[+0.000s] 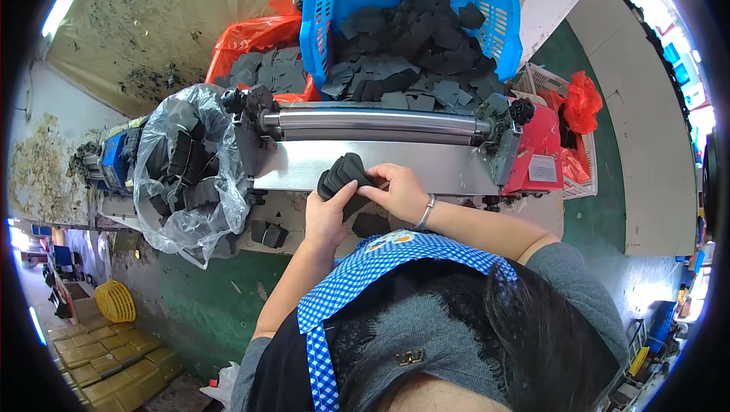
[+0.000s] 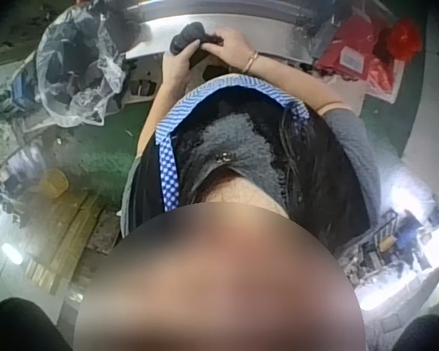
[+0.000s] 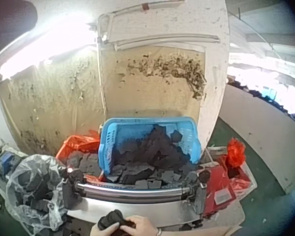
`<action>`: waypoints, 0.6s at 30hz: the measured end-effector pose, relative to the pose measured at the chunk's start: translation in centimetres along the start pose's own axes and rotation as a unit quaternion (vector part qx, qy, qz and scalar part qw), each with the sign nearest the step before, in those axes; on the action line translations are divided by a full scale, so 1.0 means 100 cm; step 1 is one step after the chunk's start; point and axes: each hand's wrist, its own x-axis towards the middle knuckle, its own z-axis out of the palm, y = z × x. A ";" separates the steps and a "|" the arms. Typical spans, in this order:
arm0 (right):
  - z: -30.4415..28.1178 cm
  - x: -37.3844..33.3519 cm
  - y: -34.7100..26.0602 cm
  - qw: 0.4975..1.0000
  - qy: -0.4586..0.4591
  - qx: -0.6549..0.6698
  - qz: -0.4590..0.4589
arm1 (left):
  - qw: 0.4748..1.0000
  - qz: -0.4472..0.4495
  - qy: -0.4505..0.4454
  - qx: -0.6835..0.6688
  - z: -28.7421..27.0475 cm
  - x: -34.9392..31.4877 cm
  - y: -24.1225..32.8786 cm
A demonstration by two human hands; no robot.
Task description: Apply adhesive to rubber shoe components using a roller machine and stack the prepared parts.
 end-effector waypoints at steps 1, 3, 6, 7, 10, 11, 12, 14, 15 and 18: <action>-0.001 -0.001 0.002 1.000 0.000 0.000 0.000 | 1.000 -0.002 -0.005 0.000 -0.001 -0.002 0.002; -0.002 -0.002 0.005 0.995 -0.045 0.074 0.050 | 0.999 0.019 0.000 0.030 -0.011 0.000 -0.002; 0.000 -0.003 0.001 0.999 -0.026 0.008 0.026 | 0.998 0.032 -0.003 0.061 -0.013 0.000 -0.004; -0.001 -0.002 -0.002 0.999 -0.026 0.008 0.026 | 0.996 0.052 -0.004 0.073 -0.010 -0.001 -0.006; 0.000 0.003 -0.007 0.996 -0.019 -0.086 -0.025 | 0.993 0.077 -0.020 0.087 -0.009 -0.002 -0.005; 0.000 0.005 -0.004 0.997 -0.008 -0.069 -0.018 | 0.992 0.081 -0.035 0.090 -0.009 -0.002 -0.004; 0.001 0.006 -0.002 0.999 0.003 -0.052 -0.011 | 0.992 0.081 -0.036 0.090 -0.009 -0.003 -0.005; 0.003 0.003 -0.002 0.999 -0.018 -0.028 -0.012 | 0.975 0.139 -0.013 0.172 -0.012 -0.004 -0.009; 0.004 0.002 -0.002 0.999 -0.037 -0.004 -0.011 | 0.975 0.140 -0.012 0.172 -0.013 -0.004 -0.009; 0.001 0.004 -0.004 0.926 -0.112 0.286 0.218 | 0.992 0.104 0.004 0.067 -0.016 0.001 -0.004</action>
